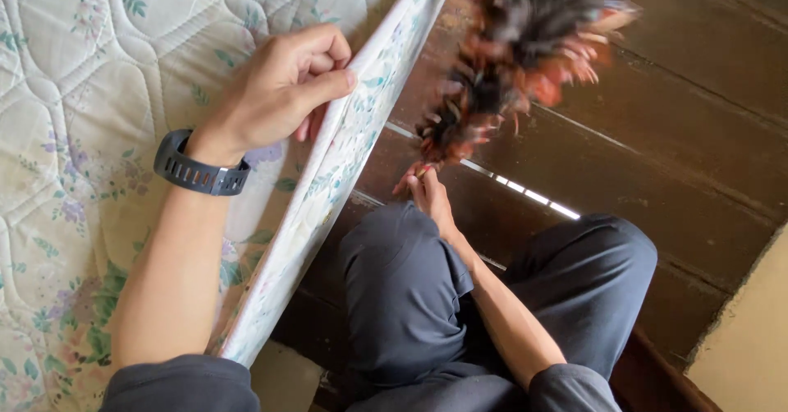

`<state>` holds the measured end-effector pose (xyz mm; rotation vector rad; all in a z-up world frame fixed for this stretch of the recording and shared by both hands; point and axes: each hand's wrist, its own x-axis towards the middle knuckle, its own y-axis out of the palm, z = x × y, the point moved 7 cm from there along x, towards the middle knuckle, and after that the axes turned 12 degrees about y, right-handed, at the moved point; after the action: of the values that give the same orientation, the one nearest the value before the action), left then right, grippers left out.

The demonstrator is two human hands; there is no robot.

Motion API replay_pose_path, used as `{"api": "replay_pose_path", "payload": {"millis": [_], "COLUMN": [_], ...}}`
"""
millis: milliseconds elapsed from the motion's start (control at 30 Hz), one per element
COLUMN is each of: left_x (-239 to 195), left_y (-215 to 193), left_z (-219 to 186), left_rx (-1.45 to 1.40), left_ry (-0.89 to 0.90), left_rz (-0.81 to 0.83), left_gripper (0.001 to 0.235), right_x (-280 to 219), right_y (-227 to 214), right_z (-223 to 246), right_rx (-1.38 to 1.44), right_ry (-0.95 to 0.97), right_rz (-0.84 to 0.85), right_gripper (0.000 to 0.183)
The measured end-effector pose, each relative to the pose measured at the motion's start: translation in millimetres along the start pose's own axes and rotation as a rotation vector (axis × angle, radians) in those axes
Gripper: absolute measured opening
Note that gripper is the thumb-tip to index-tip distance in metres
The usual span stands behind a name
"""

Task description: The person dusts under a mattress and the floor with a feather duster, lifting the bedsheet with one hand while dusting with the other.

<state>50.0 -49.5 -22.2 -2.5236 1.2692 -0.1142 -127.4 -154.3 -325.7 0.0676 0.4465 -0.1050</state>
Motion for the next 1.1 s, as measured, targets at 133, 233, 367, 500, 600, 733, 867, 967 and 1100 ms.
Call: {"api": "replay_pose_path", "payload": {"millis": [133,233,367,500,600,733,867,967,1100], "left_x": [-1,-5,3,2,2,2,-2,-5,-1], "left_y": [-4,-11,-3,0,-1,0,-2,-1,-2], "left_z": [15,11,20,17,13,5,13,16,-16], "left_rx": [-0.013,0.058,-0.072,-0.195,-0.208,-0.121,-0.110,-0.081,0.071], "left_ry": [-0.039,0.436,-0.063,-0.101,-0.149,-0.152,-0.186,-0.171,0.114], "left_rz": [0.003,0.027,0.030,0.027,0.027,0.001,-0.040,-0.040,-0.112], "left_gripper": [0.014,0.020,0.010,0.013,0.014,0.019,0.017,0.011,0.016], "right_x": [10,12,24,34,48,59,65,69,73], "right_y": [-6,-12,-24,-29,-26,-18,-8,-3,-22], "right_z": [-16,-26,-37,-45,-45,-41,-36,-35,-28], "right_rx": [-0.043,0.148,0.335,0.625,0.702,0.565,0.420,0.318,0.119], "right_ry": [-0.124,-0.078,-0.053,-0.013,0.004,0.033,0.064,0.079,0.085], "right_rz": [-0.017,-0.042,-0.075,-0.096,-0.115,-0.188,-0.213,-0.244,-0.270], "right_gripper": [0.011,0.010,0.009,0.007,0.007,0.008,0.010,0.011,0.012]}}
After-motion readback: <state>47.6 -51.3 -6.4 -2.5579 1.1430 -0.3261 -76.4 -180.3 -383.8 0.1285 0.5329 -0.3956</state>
